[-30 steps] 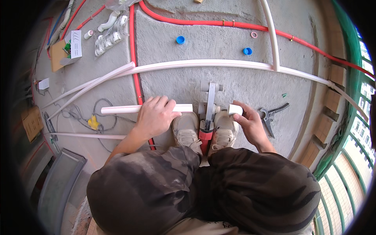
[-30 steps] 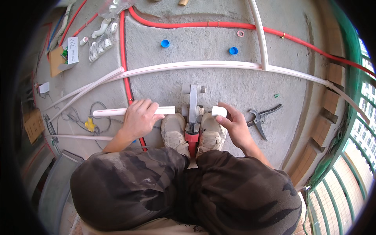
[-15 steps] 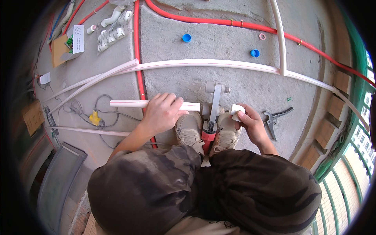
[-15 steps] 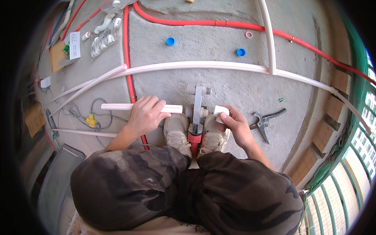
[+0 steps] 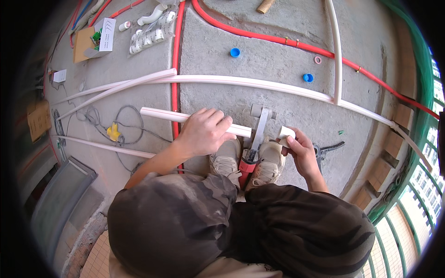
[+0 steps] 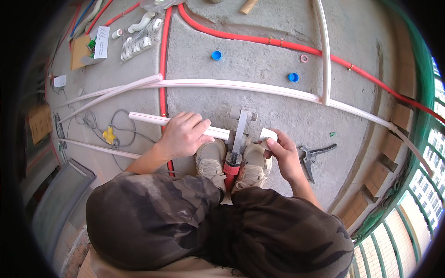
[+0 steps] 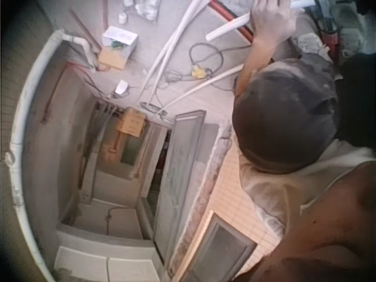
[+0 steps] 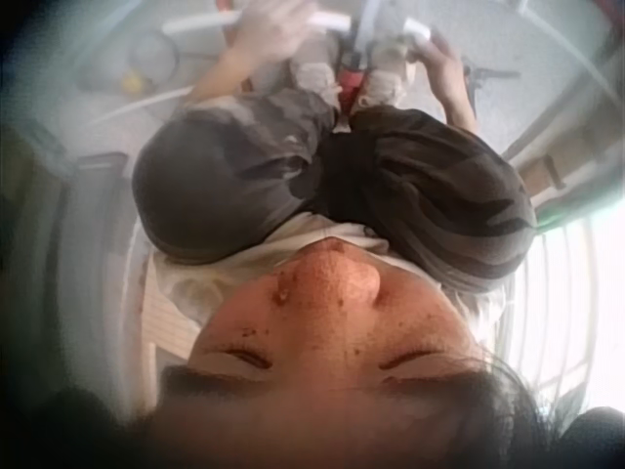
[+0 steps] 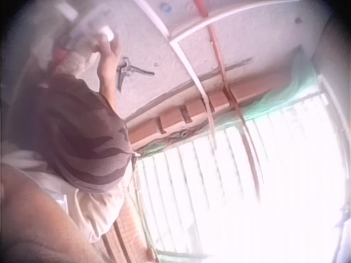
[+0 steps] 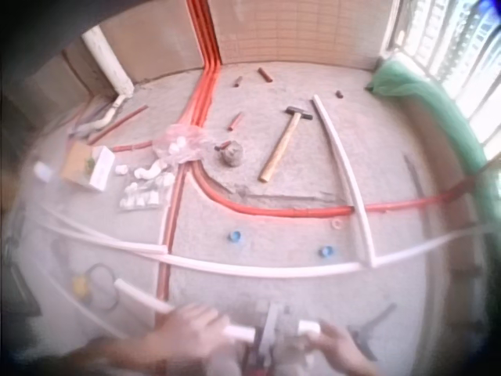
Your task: The person cuts white PVC pipes using a pipe cutter and then uses a pipe fusion machine to join the pipes with elbow and T-joint connectors. The person assembles the pipes into a structure on the floor.
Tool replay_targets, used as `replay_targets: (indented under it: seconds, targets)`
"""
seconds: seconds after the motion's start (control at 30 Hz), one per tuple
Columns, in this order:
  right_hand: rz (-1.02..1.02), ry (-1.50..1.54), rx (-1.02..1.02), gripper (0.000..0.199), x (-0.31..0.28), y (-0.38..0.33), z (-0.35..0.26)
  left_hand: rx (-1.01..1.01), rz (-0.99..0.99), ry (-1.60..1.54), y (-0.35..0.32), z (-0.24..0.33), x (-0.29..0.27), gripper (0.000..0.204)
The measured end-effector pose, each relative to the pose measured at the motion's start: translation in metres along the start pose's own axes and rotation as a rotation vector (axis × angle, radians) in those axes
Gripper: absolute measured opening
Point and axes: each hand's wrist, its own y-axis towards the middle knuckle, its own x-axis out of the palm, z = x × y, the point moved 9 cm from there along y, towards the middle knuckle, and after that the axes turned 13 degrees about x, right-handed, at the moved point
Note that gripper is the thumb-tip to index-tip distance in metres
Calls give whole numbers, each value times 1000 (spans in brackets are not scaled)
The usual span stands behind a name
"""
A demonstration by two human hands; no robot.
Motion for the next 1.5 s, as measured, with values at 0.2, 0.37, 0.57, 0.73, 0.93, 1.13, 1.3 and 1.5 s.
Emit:
replay_targets:
  seconds: [0.2,0.37,0.57,0.73,0.93,1.13,1.3,1.5]
  targets:
    - [1,-6,-3,40,0,-4,0,-70,-86,-75,-5,-3,13,40]
    - [-2,-36,17,42,1,-7,4,-132,-133,-146,-6,-4,14,39]
    - [-137,-59,-30,48,22,-13,-6,-55,-42,-137,6,9,-8,38]
    - [-137,-164,-99,40,37,-21,-16,-44,-48,-160,21,18,-10,36]
    - [-154,-147,132,37,8,-11,28,-145,-154,-142,-4,-2,5,34]
    - [-128,-260,184,37,10,4,42,-186,-178,-221,-14,-15,29,32]
    - [-155,-254,222,35,17,4,35,-193,-187,-231,-17,-23,36,30]
    - [-208,-328,294,33,14,13,31,-204,-235,-276,-14,-28,47,31]
